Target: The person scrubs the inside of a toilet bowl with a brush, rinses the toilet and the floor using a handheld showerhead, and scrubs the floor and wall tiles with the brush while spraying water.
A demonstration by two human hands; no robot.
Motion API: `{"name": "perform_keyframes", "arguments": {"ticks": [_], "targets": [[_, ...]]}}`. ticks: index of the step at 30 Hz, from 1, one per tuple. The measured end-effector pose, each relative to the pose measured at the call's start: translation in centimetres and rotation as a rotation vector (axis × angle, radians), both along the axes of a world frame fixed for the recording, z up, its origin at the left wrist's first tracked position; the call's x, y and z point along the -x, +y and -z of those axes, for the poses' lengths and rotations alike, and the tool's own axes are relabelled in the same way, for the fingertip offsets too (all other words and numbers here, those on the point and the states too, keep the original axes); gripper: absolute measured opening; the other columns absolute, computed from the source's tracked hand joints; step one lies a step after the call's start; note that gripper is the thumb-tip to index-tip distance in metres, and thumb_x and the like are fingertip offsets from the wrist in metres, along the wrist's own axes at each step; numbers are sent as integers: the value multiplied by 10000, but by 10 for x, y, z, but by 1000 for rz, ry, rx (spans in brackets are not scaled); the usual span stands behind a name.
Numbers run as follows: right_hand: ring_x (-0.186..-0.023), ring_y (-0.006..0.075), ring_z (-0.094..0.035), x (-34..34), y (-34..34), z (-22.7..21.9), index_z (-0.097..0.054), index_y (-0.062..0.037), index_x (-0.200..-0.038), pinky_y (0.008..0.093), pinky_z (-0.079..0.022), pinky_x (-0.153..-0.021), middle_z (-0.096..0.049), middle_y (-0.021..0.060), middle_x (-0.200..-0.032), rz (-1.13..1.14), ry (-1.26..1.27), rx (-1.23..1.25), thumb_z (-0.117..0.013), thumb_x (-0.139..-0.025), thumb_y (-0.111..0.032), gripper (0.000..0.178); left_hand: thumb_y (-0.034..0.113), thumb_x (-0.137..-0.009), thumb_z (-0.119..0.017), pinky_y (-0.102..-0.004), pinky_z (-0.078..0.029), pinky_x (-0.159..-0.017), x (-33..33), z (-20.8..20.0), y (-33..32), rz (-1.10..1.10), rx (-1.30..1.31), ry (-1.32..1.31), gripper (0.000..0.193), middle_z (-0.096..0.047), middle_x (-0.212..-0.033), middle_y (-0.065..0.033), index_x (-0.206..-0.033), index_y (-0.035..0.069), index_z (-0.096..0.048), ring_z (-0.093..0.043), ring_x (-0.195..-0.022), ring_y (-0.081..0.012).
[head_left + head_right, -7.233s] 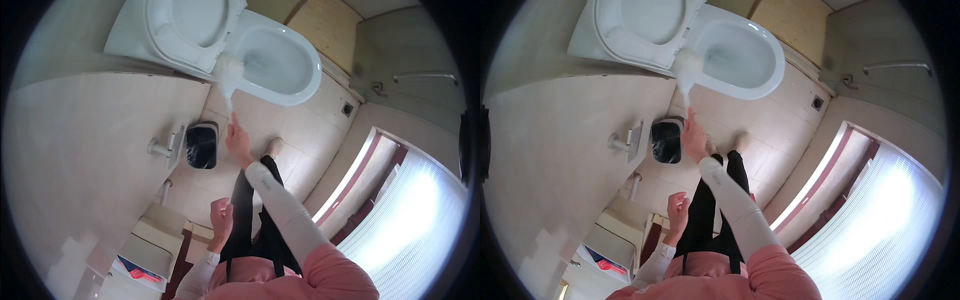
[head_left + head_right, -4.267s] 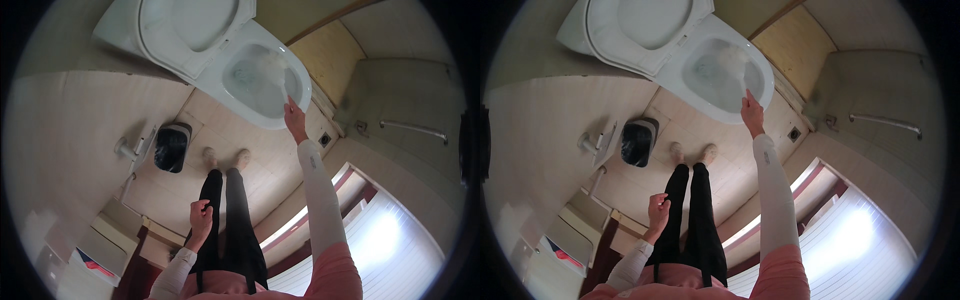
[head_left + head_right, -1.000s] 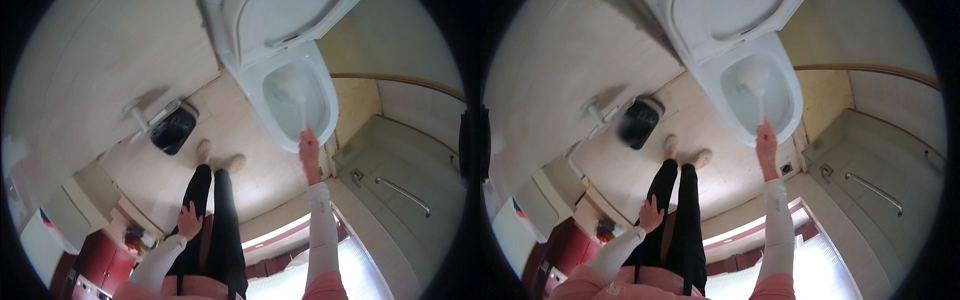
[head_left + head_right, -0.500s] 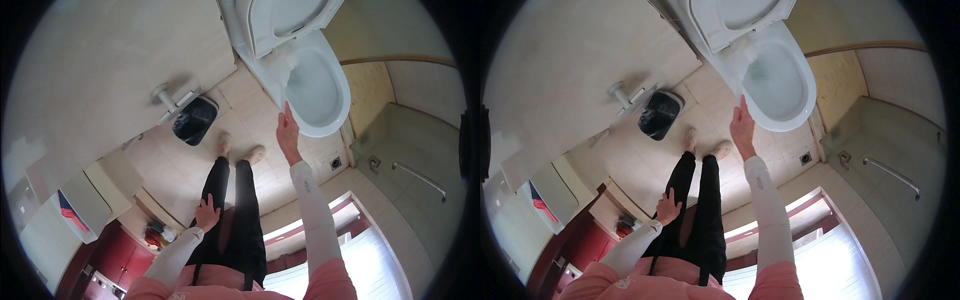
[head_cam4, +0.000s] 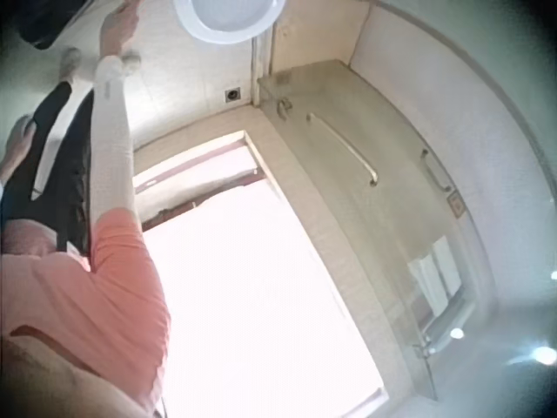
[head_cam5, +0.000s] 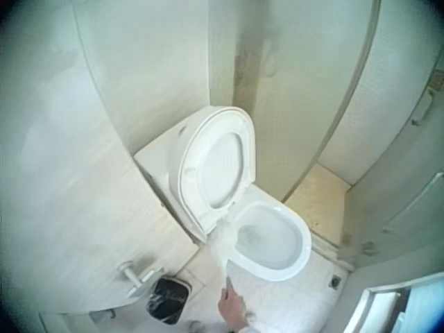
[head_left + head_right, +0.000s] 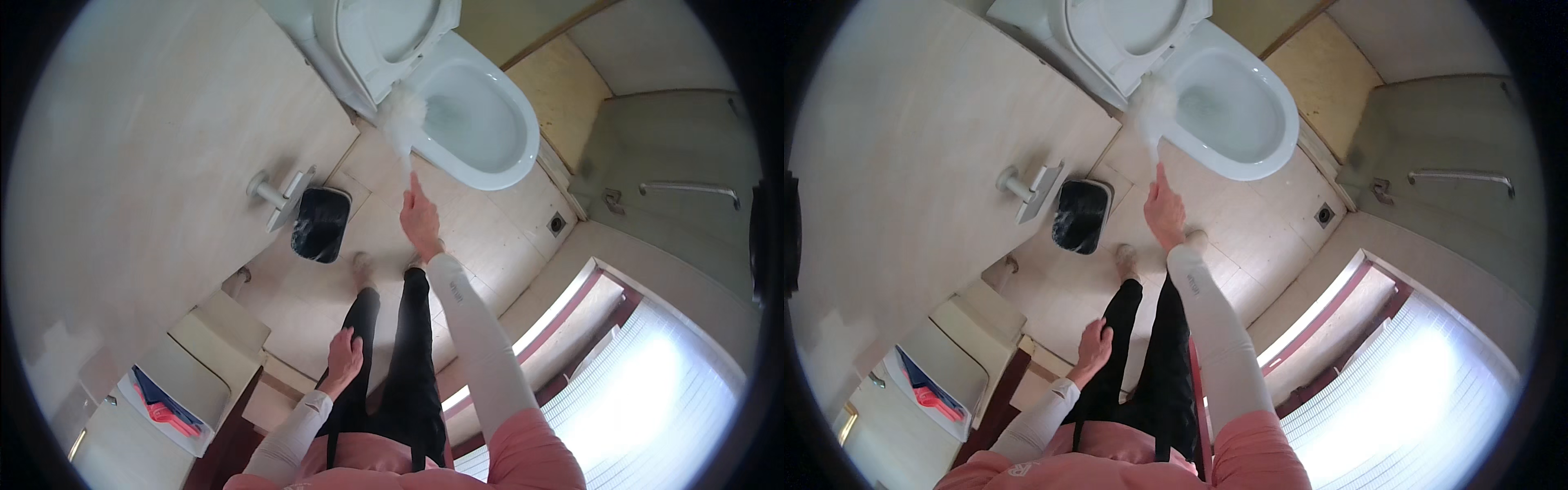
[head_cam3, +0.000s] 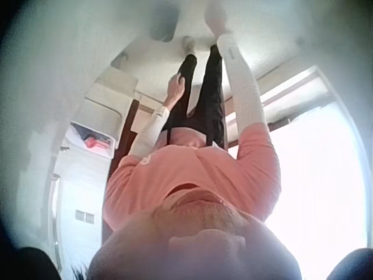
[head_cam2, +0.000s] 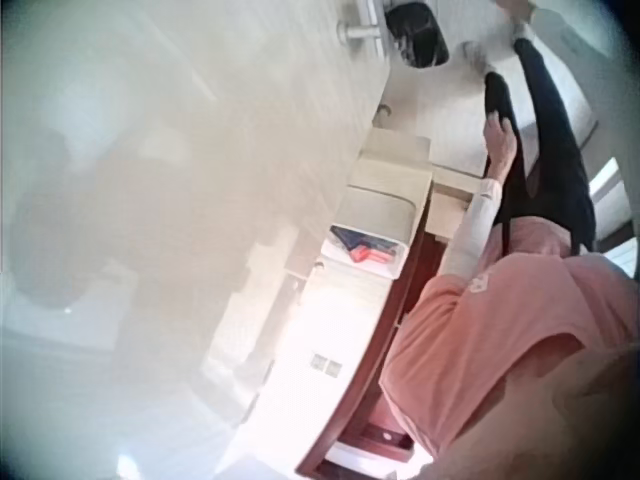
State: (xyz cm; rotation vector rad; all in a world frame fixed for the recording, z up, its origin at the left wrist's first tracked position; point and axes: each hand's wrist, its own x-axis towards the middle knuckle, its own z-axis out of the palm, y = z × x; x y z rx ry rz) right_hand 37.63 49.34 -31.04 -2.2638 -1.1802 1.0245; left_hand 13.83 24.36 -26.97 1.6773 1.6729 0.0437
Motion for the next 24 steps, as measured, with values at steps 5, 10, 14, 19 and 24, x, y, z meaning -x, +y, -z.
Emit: {"name": "perform_keyframes", "arguments": {"ticks": [5,10,14,19,24], "targets": [[-729,399,-600,-13,-75,-15,-335,-272,-1362,510,-462,-683,-633,184,-794,67,-70,134,-451,-899,-280,477,128,-898,-477,-309,-408,-892,-70,-115,136,-356,336,-616,297,-588,-1080,-144,-1152,-18,-525,-553,-1002,-233],[-690,378,-612,-75,-143,-15,-339,-331,-1354,499,-477,-626,-635,175,-767,276,-203,243,-434,-899,-281,467,232,-972,-328,-379,-293,-1025,-134,-237,209,200,141,-1276,391,-440,-1317,-156,-1246,-10,-468,-358,-1269,-260],[-675,386,-609,-146,-161,-5,-401,-262,-1329,495,-476,-628,-630,191,-754,341,-384,139,-455,-887,-247,446,426,-892,-277,-412,-254,-938,-183,-333,218,231,470,-1966,622,-443,-1247,-215,-1204,-76,-472,-346,-1144,-274],[-703,406,-601,-187,-159,-20,-423,-228,-1311,502,-474,-640,-629,206,-786,303,-429,48,-480,-883,-224,432,228,-955,-350,-450,-408,-890,-289,-378,175,-356,-214,-2443,409,-616,-968,-222,-1076,-113,-541,-602,-902,-319],[-740,417,-595,-217,-135,2,-386,-277,-1332,530,-463,-674,-633,203,-822,271,-481,72,-434,-906,-256,429,170,-936,-400,-359,-376,-964,-295,-377,174,-379,830,-2187,309,-603,-1072,-173,-1046,-67,-566,-575,-1012,-278]]}}
